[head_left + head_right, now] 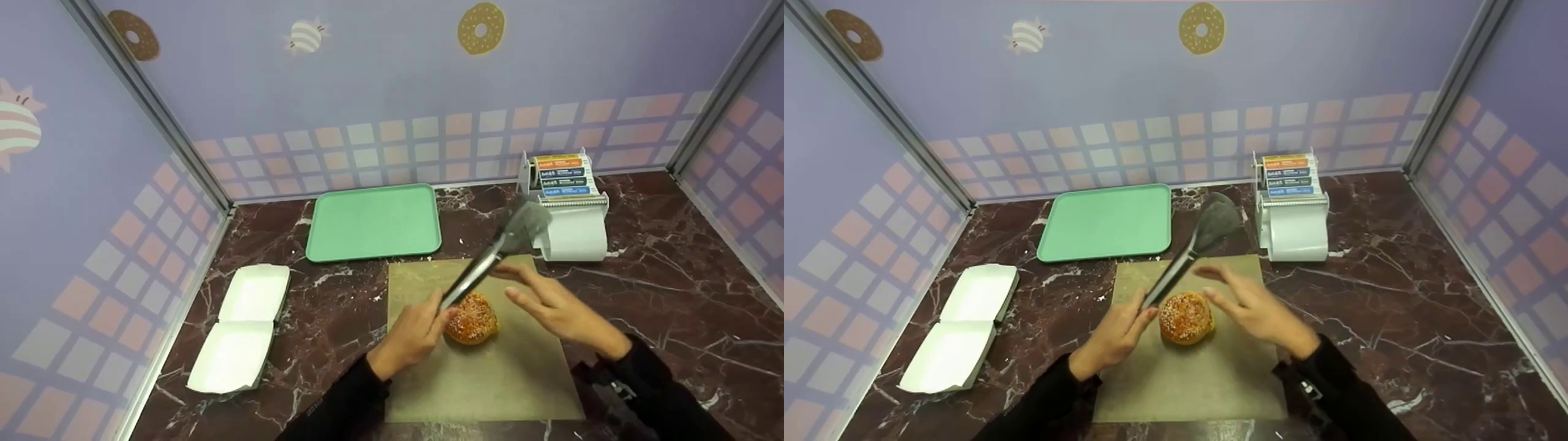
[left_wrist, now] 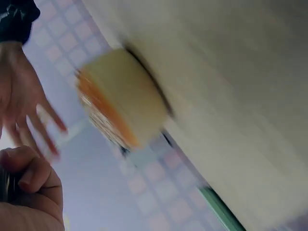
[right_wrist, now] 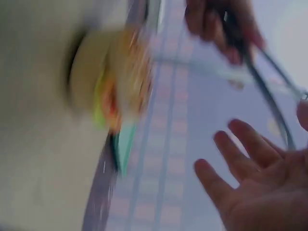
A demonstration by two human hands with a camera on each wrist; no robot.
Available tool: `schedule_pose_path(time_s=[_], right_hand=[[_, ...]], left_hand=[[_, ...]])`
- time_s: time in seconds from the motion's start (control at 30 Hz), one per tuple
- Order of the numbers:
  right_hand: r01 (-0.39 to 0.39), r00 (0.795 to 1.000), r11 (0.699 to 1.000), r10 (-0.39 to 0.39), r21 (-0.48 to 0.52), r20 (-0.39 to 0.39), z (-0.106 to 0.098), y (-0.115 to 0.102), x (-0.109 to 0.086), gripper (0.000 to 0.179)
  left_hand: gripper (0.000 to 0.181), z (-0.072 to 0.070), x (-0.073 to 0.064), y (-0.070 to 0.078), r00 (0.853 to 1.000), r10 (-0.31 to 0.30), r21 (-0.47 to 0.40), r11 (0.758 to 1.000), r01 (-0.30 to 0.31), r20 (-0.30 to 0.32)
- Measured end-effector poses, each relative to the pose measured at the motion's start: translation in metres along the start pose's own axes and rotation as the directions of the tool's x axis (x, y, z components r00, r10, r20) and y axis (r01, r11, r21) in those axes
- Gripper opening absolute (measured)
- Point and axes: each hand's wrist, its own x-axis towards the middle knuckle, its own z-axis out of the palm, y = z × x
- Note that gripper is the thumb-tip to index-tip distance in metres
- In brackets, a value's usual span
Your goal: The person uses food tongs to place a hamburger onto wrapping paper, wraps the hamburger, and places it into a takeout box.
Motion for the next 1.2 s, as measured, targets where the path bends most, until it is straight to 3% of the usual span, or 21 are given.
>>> schedule_pose_path(time_s=[0.1,0.17,0.23,0.33,0.5,0.7,0.83,0.93,1.1,1.2], right_hand=[[-0.134,0.989,0.949,0.146,-0.287,0.022,-0.016,0.024,-0.009,0.055],[-0.185,0.97,0.904,0.23,-0.385,0.075,-0.022,0.039,-0.014,0.07],[-0.207,0.949,0.879,0.287,-0.43,0.13,-0.026,0.053,-0.019,0.085],[-0.227,0.921,0.861,0.341,-0.454,0.186,-0.028,0.067,-0.023,0.096],[-0.252,0.894,0.837,0.393,-0.486,0.215,-0.033,0.075,-0.022,0.097],[-0.235,0.896,0.841,0.382,-0.487,0.227,-0.037,0.077,-0.021,0.097],[-0.236,0.901,0.836,0.379,-0.496,0.21,-0.038,0.078,-0.024,0.097],[-0.235,0.902,0.832,0.379,-0.502,0.205,-0.037,0.079,-0.024,0.098],[-0.226,0.903,0.831,0.375,-0.508,0.212,-0.035,0.08,-0.022,0.099],[-0.226,0.901,0.83,0.377,-0.509,0.215,-0.036,0.081,-0.022,0.099]], left_hand=[[0.026,-0.01,-0.002,-0.011,0.998,-0.037,0.044,0.998,0.039,-0.045],[0.026,-0.018,-0.003,-0.018,0.996,-0.05,0.096,0.994,0.057,-0.073],[0.024,-0.027,-0.004,-0.024,0.993,-0.047,0.167,0.984,0.064,-0.104],[0.021,-0.039,-0.006,-0.033,0.988,-0.033,0.27,0.96,0.073,-0.151],[0.019,-0.057,-0.008,-0.047,0.973,-0.014,0.372,0.923,0.102,-0.232],[0.015,-0.076,-0.017,-0.065,0.96,-0.001,0.432,0.893,0.127,-0.28],[0.016,-0.091,-0.029,-0.077,0.954,-0.064,0.432,0.881,0.191,-0.292],[0.019,-0.106,-0.041,-0.084,0.942,-0.12,0.47,0.842,0.264,-0.315],[0.024,-0.13,-0.061,-0.093,0.917,-0.143,0.559,0.754,0.345,-0.373],[0.024,-0.14,-0.067,-0.096,0.905,-0.154,0.572,0.729,0.375,-0.397]])
